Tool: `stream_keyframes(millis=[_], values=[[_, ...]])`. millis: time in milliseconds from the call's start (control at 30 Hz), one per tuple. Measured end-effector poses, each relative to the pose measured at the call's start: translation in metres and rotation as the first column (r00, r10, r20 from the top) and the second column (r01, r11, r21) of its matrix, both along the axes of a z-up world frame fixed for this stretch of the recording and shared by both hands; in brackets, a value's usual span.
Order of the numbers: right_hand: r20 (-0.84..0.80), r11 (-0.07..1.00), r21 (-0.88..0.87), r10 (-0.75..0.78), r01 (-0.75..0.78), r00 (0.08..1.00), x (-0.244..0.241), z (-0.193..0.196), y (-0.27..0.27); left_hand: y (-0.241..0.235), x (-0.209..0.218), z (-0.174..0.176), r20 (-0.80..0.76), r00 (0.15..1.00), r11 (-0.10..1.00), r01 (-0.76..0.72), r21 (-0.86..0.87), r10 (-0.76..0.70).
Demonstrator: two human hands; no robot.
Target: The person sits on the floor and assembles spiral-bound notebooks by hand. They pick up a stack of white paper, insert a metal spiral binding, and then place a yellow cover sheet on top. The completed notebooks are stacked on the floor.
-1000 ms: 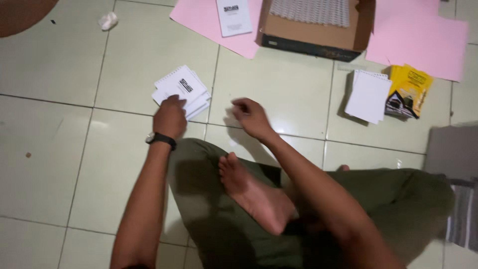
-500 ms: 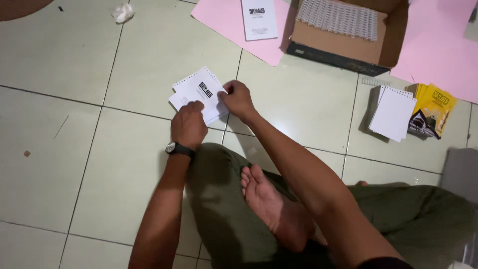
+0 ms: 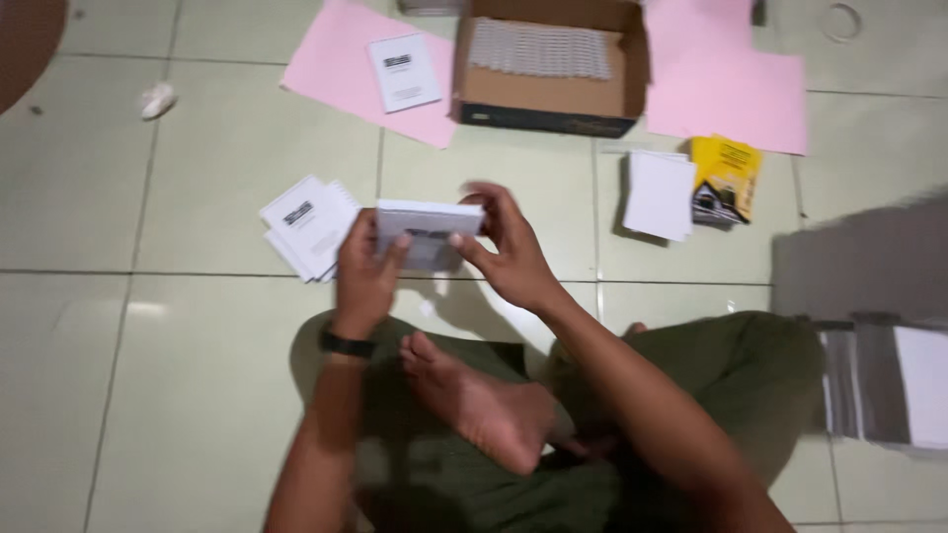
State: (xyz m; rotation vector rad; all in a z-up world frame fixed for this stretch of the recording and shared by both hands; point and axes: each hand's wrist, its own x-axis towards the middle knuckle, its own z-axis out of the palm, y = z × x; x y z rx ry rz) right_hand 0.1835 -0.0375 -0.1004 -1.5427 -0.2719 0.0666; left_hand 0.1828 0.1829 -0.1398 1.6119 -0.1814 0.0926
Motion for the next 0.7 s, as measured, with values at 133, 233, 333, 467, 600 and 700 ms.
stream_keyframes(millis=[133, 233, 333, 467, 600, 700], values=[[-0.039, 0.985, -0.15, -0.092, 0.085, 0.995, -0.022, -0.036, -0.06, -0.111, 0.001, -0.032, 0.015, 1.0, 0.987, -0.014, -0.161, 0.017], [0.048, 0.916, -0.262, -0.303, 0.305, 0.952, -0.025, -0.075, -0.097, -0.171, -0.003, -0.046, -0.016, 0.996, 0.995, -0.086, -0.041, 0.085], [0.049, 0.824, -0.408, -0.411, 0.394, 0.91, -0.021, -0.072, -0.109, -0.206, 0.0, -0.055, -0.089, 0.988, 0.991, -0.127, -0.046, 0.123], [-0.095, 0.819, -0.457, -0.432, 0.346, 0.897, -0.017, -0.096, -0.111, -0.218, -0.001, -0.067, -0.166, 0.986, 0.999, -0.029, 0.032, 0.034], [-0.115, 0.777, -0.519, -0.478, 0.357, 0.871, -0.014, -0.103, -0.106, -0.218, 0.002, -0.088, -0.195, 0.98, 0.992, -0.003, 0.124, 0.027], [-0.091, 0.776, -0.509, -0.479, 0.372, 0.873, -0.008, -0.142, -0.114, -0.218, 0.001, -0.121, -0.172, 0.98, 0.981, -0.07, 0.182, 0.102]])
